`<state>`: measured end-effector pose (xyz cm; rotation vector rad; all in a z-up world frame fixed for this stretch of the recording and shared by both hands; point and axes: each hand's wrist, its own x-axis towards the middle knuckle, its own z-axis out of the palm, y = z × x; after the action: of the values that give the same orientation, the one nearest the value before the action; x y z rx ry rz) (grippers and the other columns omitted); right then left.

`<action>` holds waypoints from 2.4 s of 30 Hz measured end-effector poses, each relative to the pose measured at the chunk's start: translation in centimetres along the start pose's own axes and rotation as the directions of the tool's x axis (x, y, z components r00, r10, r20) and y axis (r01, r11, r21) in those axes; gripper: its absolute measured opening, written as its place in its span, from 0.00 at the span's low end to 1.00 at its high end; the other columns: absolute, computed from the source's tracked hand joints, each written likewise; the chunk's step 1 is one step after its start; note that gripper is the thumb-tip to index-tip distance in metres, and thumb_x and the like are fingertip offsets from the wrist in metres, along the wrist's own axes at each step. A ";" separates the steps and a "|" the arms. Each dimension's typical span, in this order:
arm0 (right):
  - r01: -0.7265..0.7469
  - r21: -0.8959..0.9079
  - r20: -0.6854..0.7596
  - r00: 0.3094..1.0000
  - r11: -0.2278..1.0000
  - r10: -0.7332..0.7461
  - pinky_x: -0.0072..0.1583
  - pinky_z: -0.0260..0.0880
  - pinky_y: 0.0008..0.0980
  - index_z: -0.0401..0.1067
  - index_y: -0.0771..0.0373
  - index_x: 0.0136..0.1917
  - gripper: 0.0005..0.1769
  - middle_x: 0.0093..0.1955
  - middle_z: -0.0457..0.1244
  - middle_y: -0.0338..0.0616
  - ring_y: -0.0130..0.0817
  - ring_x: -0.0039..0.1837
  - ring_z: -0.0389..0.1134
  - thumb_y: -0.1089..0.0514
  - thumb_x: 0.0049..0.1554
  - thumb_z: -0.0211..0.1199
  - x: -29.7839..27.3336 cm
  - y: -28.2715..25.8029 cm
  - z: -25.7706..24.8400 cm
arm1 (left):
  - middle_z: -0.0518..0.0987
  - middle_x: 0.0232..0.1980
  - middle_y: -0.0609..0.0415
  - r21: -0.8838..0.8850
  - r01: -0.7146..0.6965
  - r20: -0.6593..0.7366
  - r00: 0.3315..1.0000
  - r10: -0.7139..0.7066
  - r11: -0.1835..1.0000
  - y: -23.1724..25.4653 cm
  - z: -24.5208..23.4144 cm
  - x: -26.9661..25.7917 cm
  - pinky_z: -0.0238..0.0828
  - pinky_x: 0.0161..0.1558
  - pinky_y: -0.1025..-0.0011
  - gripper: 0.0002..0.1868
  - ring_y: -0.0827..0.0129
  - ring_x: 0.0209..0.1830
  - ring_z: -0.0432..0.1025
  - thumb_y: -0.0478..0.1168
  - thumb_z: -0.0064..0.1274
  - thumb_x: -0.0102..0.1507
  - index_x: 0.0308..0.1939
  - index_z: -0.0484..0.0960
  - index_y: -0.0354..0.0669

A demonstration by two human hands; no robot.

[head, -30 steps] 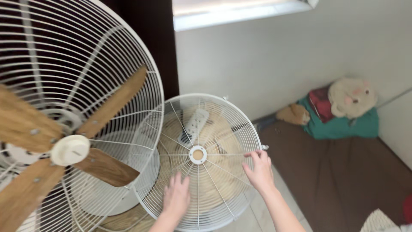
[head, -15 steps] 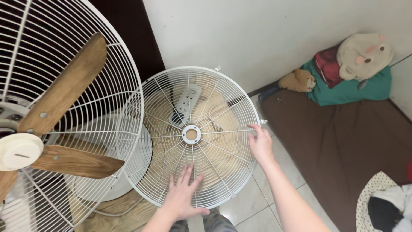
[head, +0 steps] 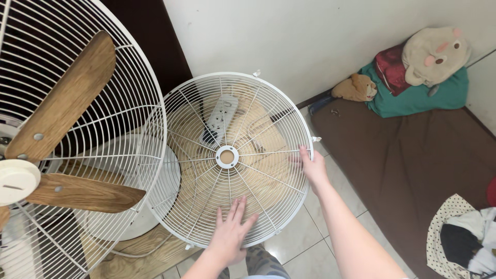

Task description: The person reassembles a white electric fan by attaching the wooden fan blades to the motor hub, securing them with a plastic nut, and then mounting the front wire grille. The person aligns the blades, tightens the nut by hand, and snaps the grille into place.

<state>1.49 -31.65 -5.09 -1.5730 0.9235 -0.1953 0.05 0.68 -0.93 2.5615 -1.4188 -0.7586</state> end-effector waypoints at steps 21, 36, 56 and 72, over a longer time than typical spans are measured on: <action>-0.079 0.037 -0.025 0.996 0.996 0.080 0.38 0.65 0.29 0.73 0.64 0.61 0.28 0.38 0.72 0.53 0.29 0.34 0.67 0.41 0.68 0.44 -4.2 -3.3 -8.6 | 0.51 0.77 0.27 0.085 -0.350 -0.096 0.929 0.358 0.933 2.4 -2.6 -0.2 0.29 0.68 0.24 0.50 0.31 0.76 0.46 0.51 0.70 0.44 0.68 0.70 0.40; 0.186 -0.137 -0.062 0.979 0.973 -0.196 0.46 0.72 0.37 0.64 0.63 0.61 0.23 0.40 0.69 0.49 0.34 0.40 0.74 0.46 0.61 0.48 -14.0 -30.3 -14.6 | 0.87 0.43 0.51 0.259 -0.461 -0.848 0.312 0.428 0.849 3.8 -19.9 -5.2 0.77 0.33 0.70 0.17 0.65 0.35 0.82 0.51 0.64 0.58 0.28 0.78 0.42; 0.702 -0.092 0.033 0.711 0.706 -0.703 0.41 0.65 0.29 0.45 0.59 0.84 0.60 0.35 0.61 0.42 0.28 0.38 0.61 0.23 0.53 0.58 -16.4 -40.6 -5.2 | 0.80 0.18 0.57 -0.696 -0.436 -0.714 0.329 -0.618 0.571 3.4 -30.7 -14.3 0.60 0.15 0.77 0.25 0.81 0.11 0.63 0.51 0.47 0.68 0.27 0.87 0.36; 0.348 0.392 0.310 0.822 0.852 -0.478 0.75 0.50 0.56 0.39 0.50 0.84 0.53 0.82 0.48 0.46 0.41 0.82 0.49 0.20 0.57 0.36 -4.5 -30.6 7.9 | 0.79 0.22 0.52 -0.665 -0.577 -0.585 0.008 -0.811 0.474 -2.7 -29.0 -25.4 0.59 0.17 0.78 0.29 0.79 0.14 0.63 0.56 0.46 0.69 0.26 0.81 0.35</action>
<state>16.75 -24.52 22.01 -1.4177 0.1966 -0.3058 4.87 19.08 32.68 1.3677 0.0594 0.4819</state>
